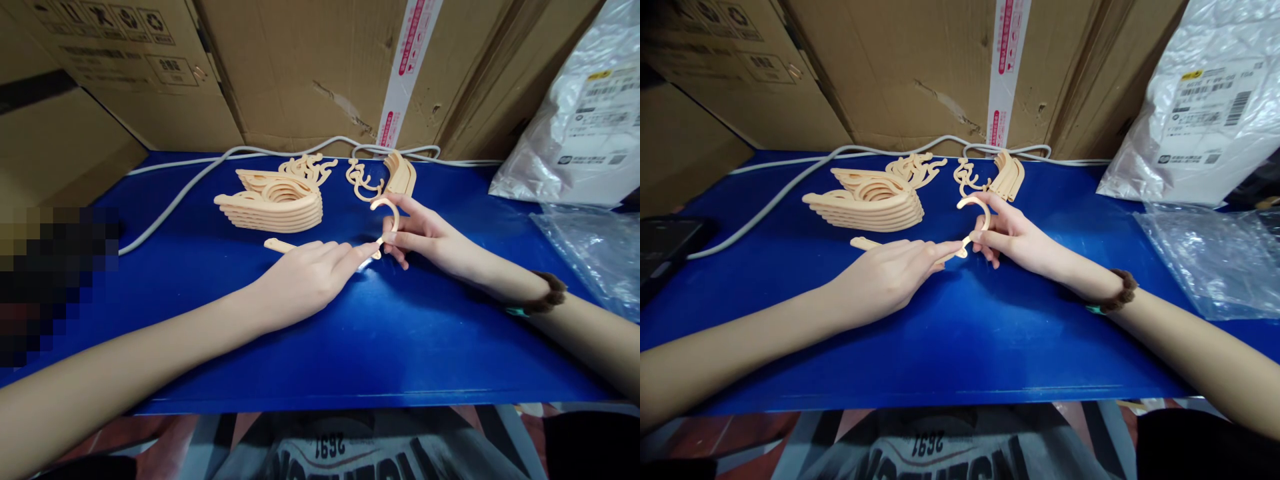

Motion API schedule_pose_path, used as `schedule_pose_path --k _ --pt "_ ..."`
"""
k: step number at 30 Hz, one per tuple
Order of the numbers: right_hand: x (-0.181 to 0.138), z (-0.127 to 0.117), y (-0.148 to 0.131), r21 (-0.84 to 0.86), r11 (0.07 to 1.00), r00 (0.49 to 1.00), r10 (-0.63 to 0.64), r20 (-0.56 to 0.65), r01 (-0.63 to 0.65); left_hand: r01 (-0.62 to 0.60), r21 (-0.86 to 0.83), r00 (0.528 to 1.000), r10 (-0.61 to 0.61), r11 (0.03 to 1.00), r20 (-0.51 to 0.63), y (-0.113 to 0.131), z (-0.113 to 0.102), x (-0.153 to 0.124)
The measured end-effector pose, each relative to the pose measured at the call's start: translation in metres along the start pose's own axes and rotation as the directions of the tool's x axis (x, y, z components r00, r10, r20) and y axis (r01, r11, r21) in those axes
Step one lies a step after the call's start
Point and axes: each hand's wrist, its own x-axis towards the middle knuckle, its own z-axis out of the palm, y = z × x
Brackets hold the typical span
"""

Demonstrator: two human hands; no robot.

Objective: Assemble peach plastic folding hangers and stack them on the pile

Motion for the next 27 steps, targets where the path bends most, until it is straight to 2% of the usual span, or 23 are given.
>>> schedule_pose_path --k 10,15,17,20,22,24,25,27 --pt "-0.005 0.006 -0.01 -0.212 0.974 0.995 -0.089 -0.041 0.079 0.023 0.023 0.999 -0.023 0.999 0.022 0.001 0.0 0.0" --pt "-0.007 0.007 -0.009 -0.292 0.952 0.992 -0.111 -0.06 0.089 0.109 -0.077 0.994 -0.109 0.991 0.004 0.0 0.001 -0.001" --pt "-0.008 0.008 -0.008 -0.349 0.932 0.99 -0.126 -0.07 0.094 0.184 -0.145 0.981 -0.174 0.972 0.079 0.001 -0.003 0.0" --pt "-0.011 0.013 -0.008 -0.428 0.894 0.986 -0.164 -0.031 0.135 0.323 -0.242 0.936 -0.271 0.915 0.224 0.002 -0.011 0.003" --pt "-0.013 0.016 -0.01 -0.461 0.869 0.98 -0.197 0.014 0.181 0.401 -0.333 0.907 -0.32 0.853 0.274 0.003 -0.016 0.005" --pt "-0.013 0.016 -0.013 -0.49 0.847 0.975 -0.219 0.031 0.206 0.466 -0.5 0.882 -0.343 0.73 0.322 0.003 -0.019 0.006" --pt "-0.013 0.015 -0.015 -0.51 0.835 0.973 -0.231 0.02 0.208 0.495 -0.603 0.869 -0.344 0.625 0.357 0.003 -0.019 0.007" --pt "-0.011 0.008 -0.018 -0.589 0.787 0.964 -0.262 -0.052 0.182 0.549 -0.768 0.828 -0.34 0.33 0.446 0.003 -0.018 0.008"
